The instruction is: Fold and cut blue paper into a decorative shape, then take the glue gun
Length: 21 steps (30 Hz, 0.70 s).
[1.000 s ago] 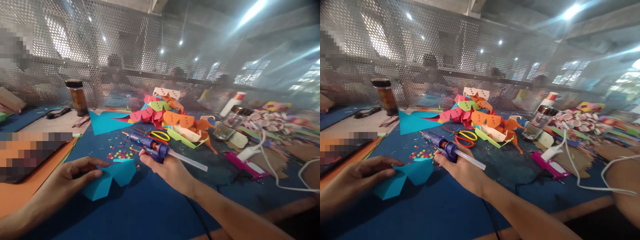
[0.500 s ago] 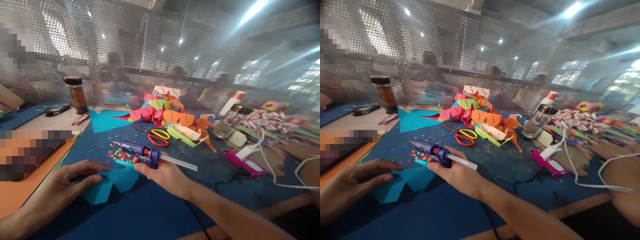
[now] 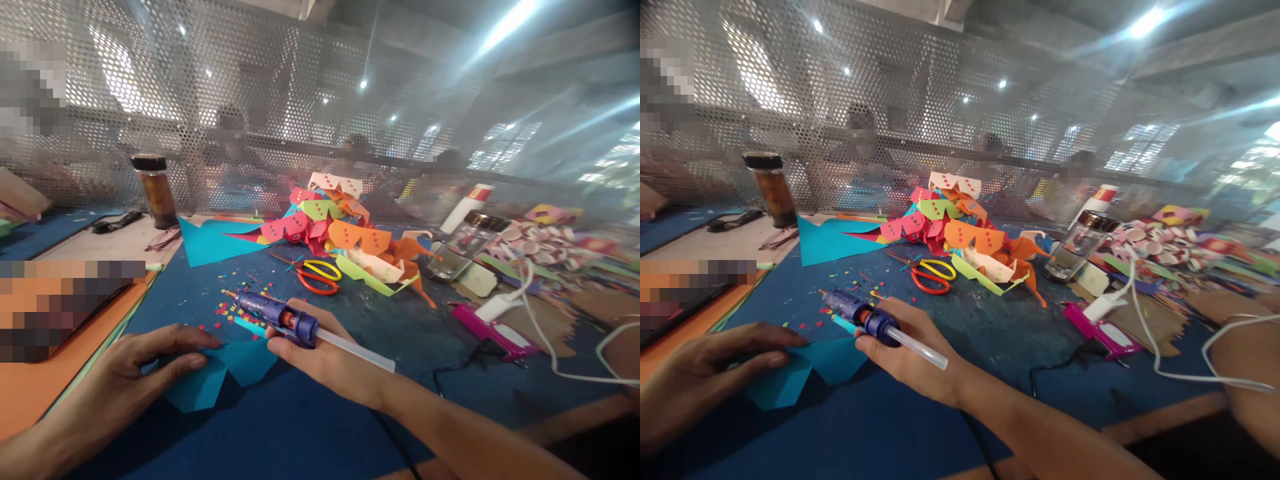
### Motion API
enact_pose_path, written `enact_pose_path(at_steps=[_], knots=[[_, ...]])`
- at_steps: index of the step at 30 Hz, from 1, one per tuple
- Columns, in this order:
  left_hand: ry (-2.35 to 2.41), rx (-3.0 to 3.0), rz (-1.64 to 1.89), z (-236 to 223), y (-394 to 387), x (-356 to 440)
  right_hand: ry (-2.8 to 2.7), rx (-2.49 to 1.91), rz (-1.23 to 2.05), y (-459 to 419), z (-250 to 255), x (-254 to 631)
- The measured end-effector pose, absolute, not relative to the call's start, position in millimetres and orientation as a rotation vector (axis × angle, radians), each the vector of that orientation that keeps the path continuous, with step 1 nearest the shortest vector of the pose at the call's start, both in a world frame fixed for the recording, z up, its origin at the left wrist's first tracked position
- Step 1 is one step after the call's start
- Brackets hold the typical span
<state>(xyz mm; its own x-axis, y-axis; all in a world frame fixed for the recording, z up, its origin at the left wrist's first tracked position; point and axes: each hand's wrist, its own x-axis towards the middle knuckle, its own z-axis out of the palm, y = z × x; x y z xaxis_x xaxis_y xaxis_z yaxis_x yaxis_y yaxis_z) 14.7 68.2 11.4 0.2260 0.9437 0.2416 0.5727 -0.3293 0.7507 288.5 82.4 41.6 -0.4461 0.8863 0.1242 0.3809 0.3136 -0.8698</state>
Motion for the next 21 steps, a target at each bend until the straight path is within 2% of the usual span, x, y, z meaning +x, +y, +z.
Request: enact_pose_path(at_steps=[11,21], knots=[[1.370,2.016,0.839,7.0,67.8,13.7,-1.992,-1.190,0.936,80.9,49.6,285.2],[1.475,1.657,1.019,21.3,78.9,11.8,-2.032,-1.101,0.773,77.3,48.2,287.7]])
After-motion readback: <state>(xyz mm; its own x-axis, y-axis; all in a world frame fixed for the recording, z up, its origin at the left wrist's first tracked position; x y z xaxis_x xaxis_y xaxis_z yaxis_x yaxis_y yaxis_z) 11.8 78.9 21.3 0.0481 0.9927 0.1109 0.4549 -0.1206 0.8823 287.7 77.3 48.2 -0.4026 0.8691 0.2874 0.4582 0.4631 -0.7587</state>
